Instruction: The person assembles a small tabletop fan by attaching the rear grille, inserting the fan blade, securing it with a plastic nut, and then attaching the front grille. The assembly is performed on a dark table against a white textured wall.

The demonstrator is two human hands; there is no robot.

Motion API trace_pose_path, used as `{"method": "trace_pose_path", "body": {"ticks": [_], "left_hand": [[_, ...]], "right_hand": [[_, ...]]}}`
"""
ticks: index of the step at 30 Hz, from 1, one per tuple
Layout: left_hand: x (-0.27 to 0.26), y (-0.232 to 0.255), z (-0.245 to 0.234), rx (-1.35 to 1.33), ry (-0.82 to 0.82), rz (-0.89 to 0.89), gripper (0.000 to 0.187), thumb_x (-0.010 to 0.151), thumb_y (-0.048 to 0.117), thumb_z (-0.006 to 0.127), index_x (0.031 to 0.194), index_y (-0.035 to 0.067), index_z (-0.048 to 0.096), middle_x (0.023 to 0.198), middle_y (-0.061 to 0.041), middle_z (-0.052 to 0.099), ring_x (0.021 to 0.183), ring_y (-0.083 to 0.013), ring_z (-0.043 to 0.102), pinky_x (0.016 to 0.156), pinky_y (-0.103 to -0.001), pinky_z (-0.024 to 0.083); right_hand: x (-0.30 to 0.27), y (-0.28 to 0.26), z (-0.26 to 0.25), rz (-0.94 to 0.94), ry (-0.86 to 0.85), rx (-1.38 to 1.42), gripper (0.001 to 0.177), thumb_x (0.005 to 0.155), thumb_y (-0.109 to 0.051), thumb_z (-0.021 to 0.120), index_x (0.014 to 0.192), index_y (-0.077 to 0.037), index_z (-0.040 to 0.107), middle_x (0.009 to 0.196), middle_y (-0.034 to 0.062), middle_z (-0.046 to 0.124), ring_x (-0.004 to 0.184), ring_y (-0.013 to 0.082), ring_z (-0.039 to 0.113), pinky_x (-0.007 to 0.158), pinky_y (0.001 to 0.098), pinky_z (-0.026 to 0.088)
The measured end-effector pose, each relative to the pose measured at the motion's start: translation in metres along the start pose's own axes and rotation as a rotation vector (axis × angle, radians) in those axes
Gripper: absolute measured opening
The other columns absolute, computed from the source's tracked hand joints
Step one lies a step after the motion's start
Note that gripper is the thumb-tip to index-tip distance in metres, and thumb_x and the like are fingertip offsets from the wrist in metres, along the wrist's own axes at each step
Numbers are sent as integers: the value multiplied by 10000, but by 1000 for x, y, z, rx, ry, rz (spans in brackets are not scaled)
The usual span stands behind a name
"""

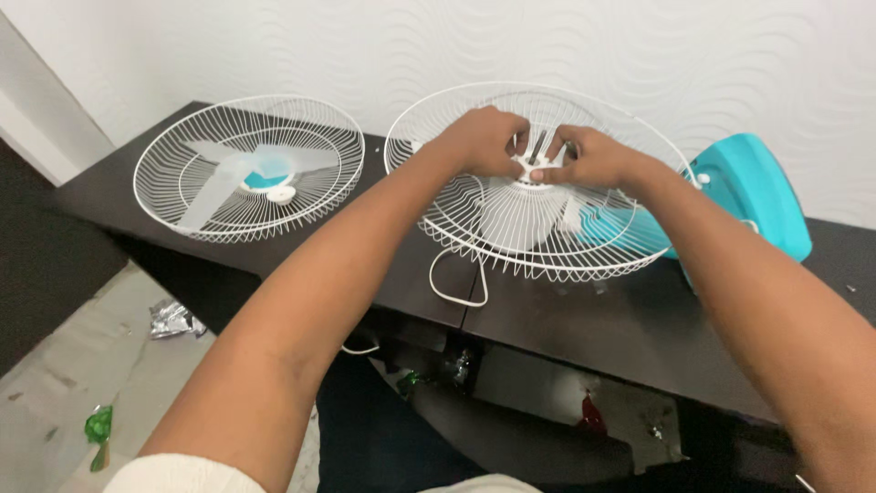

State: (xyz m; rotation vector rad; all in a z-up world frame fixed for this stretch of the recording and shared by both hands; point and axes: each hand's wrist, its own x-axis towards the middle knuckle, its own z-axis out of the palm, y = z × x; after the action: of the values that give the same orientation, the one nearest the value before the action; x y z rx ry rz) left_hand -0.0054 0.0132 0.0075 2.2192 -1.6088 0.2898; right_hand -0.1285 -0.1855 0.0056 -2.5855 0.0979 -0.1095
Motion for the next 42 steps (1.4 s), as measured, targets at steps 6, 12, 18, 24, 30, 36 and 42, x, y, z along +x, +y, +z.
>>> {"method": "trace_pose_path", "body": {"ticks": [6,12,18,24,30,36,42], "left_hand": [[-7,12,-12,-65,-14,-130,575,598,501,893,975,110,705,831,-55,761,826,-246,745,746,-386,571],[-12,21,-16,-29,-25,-172,696,554,602,880,1010,102,716,840,-74,768,841,-250,752,761,-384,578],[-12,28,-18,15,16,-153,691,531,599,880,1001,115,732,853,-65,767,881,-258,743,775,-400,574],[-13,29,-18,10,2,-174,692,571,571,895,1065,127,702,863,-48,770,922,-249,737,802,-398,565],[-8,17,-16,-35,-58,-143,653,633,408,910,1179,171,643,886,-26,765,921,-238,737,792,-397,557],[-6,9,-11,-100,-55,-121,570,702,307,900,1184,173,628,853,-14,774,849,-215,752,746,-377,555],[-3,0,-5,-100,8,-80,510,715,246,890,1155,173,642,835,8,781,820,-198,752,712,-374,542]], "right_hand": [[-3,2,-1,-21,-31,114,459,751,-419,846,1014,-78,687,734,68,587,671,182,533,559,364,396],[0,-2,-3,15,-44,90,442,748,-394,846,1004,-75,681,702,48,600,640,168,546,548,351,383],[0,-3,-4,68,-52,92,448,753,-406,835,1025,-85,682,694,51,598,626,177,546,556,359,366],[7,-1,-3,6,-39,66,431,729,-408,855,941,-79,676,690,34,593,633,155,542,559,344,376],[0,-2,-4,61,-69,201,322,805,-314,844,850,-46,672,711,35,584,658,155,512,583,335,377],[-11,-13,-11,97,-87,276,199,829,-221,811,860,-67,690,766,16,643,734,129,559,657,325,441],[-15,-14,-13,75,-136,333,185,798,-182,813,902,-60,722,765,-13,661,766,98,581,711,292,461]]}}
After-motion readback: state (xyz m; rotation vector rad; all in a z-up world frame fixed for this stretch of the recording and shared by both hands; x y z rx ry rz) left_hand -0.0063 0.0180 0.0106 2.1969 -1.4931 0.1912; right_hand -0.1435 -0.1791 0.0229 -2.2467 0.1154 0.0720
